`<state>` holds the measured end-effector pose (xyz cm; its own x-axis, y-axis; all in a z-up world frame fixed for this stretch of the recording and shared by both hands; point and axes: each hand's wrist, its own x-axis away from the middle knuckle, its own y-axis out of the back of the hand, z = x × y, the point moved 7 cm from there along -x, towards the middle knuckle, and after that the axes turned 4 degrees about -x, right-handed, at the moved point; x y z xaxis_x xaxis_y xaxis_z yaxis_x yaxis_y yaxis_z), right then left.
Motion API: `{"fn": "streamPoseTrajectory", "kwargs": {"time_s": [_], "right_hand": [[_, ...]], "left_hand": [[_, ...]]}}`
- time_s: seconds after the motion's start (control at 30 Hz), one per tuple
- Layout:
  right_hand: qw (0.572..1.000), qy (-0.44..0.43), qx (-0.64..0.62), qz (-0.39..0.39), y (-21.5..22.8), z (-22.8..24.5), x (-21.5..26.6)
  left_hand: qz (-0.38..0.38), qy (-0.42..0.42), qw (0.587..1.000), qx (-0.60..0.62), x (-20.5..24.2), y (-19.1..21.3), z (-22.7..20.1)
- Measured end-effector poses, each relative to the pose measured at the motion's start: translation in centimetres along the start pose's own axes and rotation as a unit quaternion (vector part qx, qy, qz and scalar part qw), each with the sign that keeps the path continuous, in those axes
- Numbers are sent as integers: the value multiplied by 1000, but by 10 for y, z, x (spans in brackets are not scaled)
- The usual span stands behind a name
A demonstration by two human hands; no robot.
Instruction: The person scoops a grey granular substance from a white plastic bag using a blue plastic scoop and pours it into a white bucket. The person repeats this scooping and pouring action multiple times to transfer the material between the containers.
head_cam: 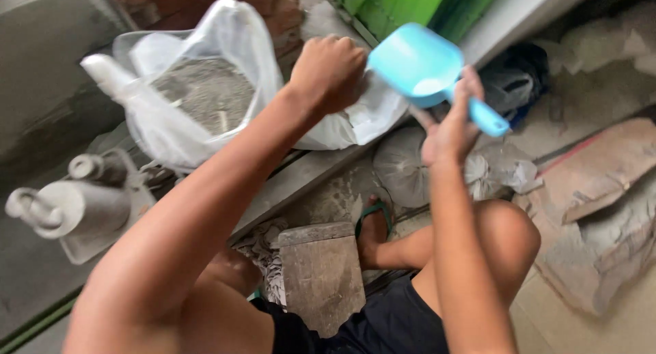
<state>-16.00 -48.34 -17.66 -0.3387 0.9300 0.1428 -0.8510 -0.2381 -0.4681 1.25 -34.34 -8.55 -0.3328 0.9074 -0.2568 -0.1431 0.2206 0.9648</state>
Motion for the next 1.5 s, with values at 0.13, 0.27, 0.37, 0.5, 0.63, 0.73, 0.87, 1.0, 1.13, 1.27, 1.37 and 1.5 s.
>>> {"fn": "streamPoseTrajectory", "kwargs": {"time_s": [0.13,0.27,0.37,0.5,0.63,0.73,0.87,1.0,1.13,1.27,1.37,1.5], "right_hand": [[989,13,148,4,27,-31,1],[969,-2,244,42,20,-51,-4],[951,-24,296,80,6,-84,-12],[947,-16,304,102,-5,-117,-26],[946,13,309,102,-14,-128,-38],[936,20,330,120,-27,-125,-34],[900,81,394,165,-27,-146,-36],[894,112,389,190,-37,-151,-22],[897,111,367,220,-36,-176,-15],[904,118,328,247,-40,-175,-9],[892,135,339,265,-34,-181,-10],[875,119,380,277,-33,-184,-8]], "left_hand": [[59,5,992,-115,-37,-85,4],[184,101,961,-181,-50,-148,17],[293,162,920,-202,-39,-204,37],[342,217,879,-252,-19,-232,57],[285,174,928,-163,-23,-292,77],[281,161,934,-148,-26,-252,64],[189,146,968,-78,-40,-175,54],[106,141,984,-21,-41,-125,58],[72,139,988,0,-28,-89,46],[71,101,992,-1,-21,-85,39],[62,75,995,3,-12,-77,31],[43,63,997,22,-4,-68,27]]}}
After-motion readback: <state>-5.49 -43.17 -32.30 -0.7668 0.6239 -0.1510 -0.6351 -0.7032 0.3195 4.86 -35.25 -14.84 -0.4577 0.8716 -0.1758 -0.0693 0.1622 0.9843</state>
